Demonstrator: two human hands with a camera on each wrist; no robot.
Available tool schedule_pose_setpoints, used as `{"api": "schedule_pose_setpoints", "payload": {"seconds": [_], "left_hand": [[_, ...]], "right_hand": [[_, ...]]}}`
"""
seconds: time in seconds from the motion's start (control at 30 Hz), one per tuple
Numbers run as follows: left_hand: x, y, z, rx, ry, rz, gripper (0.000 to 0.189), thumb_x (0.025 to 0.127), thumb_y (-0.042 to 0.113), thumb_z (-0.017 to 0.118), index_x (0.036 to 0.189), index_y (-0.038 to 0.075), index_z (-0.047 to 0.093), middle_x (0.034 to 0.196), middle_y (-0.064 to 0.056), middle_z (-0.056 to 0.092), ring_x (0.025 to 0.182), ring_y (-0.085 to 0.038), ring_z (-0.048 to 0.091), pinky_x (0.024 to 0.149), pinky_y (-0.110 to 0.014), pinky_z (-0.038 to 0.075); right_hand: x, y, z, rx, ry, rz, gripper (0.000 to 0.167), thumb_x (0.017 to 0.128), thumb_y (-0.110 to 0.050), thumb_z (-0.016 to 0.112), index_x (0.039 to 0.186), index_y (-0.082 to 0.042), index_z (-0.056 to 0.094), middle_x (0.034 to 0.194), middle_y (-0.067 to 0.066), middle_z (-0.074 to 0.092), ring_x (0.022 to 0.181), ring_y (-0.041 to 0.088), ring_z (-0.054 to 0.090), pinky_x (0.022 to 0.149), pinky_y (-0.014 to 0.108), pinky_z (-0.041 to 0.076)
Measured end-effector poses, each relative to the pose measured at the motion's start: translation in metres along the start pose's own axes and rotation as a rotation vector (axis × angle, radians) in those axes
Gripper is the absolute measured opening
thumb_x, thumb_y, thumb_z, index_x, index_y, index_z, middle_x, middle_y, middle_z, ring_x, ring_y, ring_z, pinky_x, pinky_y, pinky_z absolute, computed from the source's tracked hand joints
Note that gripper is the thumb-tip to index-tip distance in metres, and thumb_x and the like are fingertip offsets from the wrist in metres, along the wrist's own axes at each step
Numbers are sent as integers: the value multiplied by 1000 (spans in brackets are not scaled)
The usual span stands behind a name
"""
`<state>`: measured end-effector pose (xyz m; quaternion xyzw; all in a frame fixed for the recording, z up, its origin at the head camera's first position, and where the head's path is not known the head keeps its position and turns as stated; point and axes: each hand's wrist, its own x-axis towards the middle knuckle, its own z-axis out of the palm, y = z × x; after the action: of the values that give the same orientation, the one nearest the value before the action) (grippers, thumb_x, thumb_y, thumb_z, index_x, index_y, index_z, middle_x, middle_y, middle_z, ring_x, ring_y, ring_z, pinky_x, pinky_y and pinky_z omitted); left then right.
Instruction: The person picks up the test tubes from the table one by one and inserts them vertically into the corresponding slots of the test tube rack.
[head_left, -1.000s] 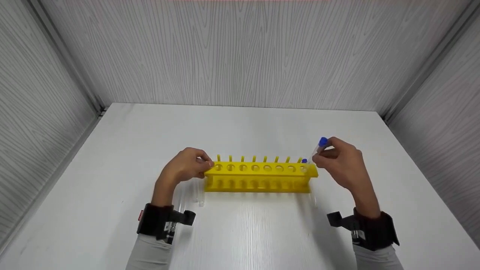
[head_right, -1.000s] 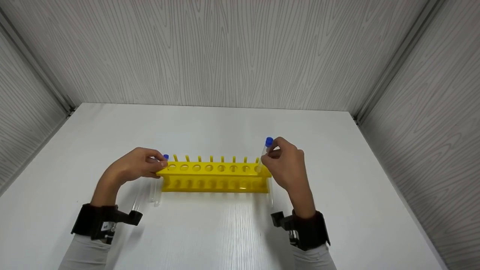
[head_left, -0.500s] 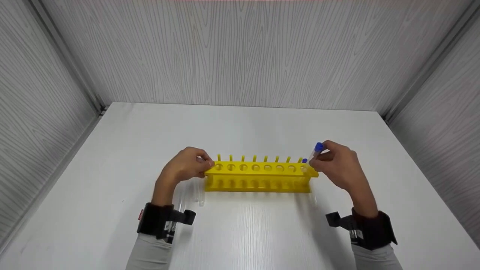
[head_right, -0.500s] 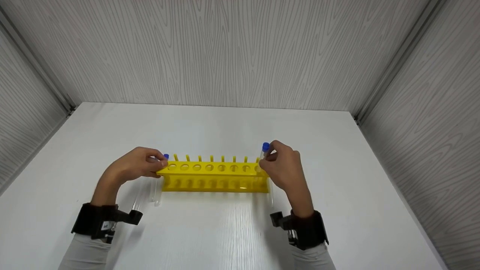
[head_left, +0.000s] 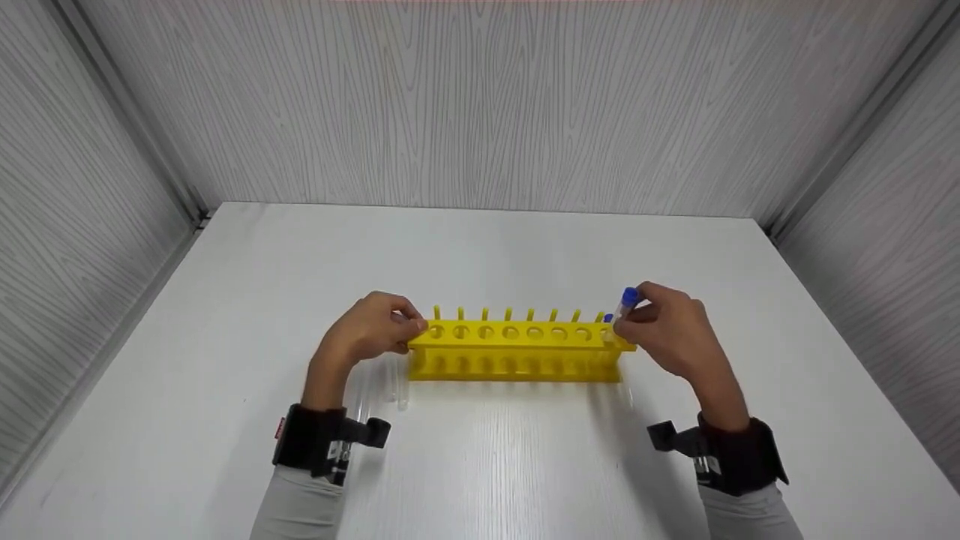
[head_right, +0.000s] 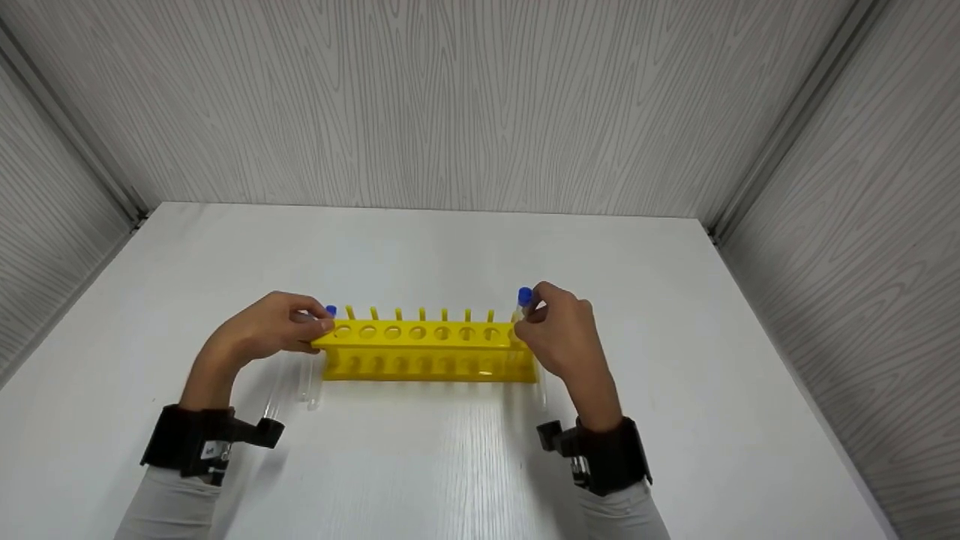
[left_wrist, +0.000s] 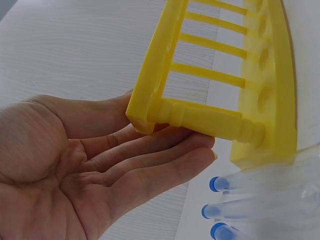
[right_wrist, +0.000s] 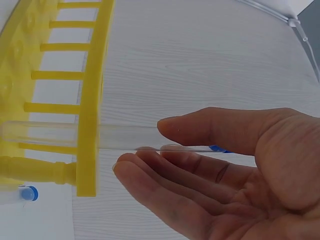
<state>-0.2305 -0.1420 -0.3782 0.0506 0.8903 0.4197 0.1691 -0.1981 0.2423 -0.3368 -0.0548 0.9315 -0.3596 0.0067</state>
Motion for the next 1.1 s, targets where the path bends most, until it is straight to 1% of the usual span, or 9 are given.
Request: {"api": "schedule_pose_setpoints", "payload": {"seconds": [0.1,0.27,0.47,0.7,1.1], "left_hand": [[0,0,0,-2,-3,10,28,101,23,62,119,3,70,116,-17,72,95,-27,74,91,-42,59],[-1,-1,-1,-10,-9,34,28,101,22,62,118,1,70,114,-17,73,95,-32,74,91,-43,59],[-1,-1,-2,-16,-12,40,28,101,22,62,119,1,69,114,-18,73,96,-32,74,92,-45,59],[-2,0,0,-28,-5,10,27,101,22,63,118,2,70,113,-17,73,96,-30,74,93,-45,58],[-2,0,-1,-7,-3,9,27,101,23,62,119,3,70,114,-16,73,95,-31,74,92,-43,58]], "right_hand": [[0,0,1,-10,0,-13,23,92,-20,69,107,-3,65,110,20,75,102,32,74,84,46,59],[0,1,3,-33,-3,-31,25,91,-18,68,111,-2,66,111,21,74,103,34,73,86,48,60],[1,1,5,-43,-19,-26,28,91,-17,68,113,0,65,112,22,74,104,35,73,87,49,60],[1,1,5,-54,-38,-18,26,92,-16,68,112,0,64,114,23,72,105,36,72,87,49,60],[2,2,4,-62,-40,-23,24,91,-17,66,109,-1,64,115,22,72,105,35,72,86,49,60]]}}
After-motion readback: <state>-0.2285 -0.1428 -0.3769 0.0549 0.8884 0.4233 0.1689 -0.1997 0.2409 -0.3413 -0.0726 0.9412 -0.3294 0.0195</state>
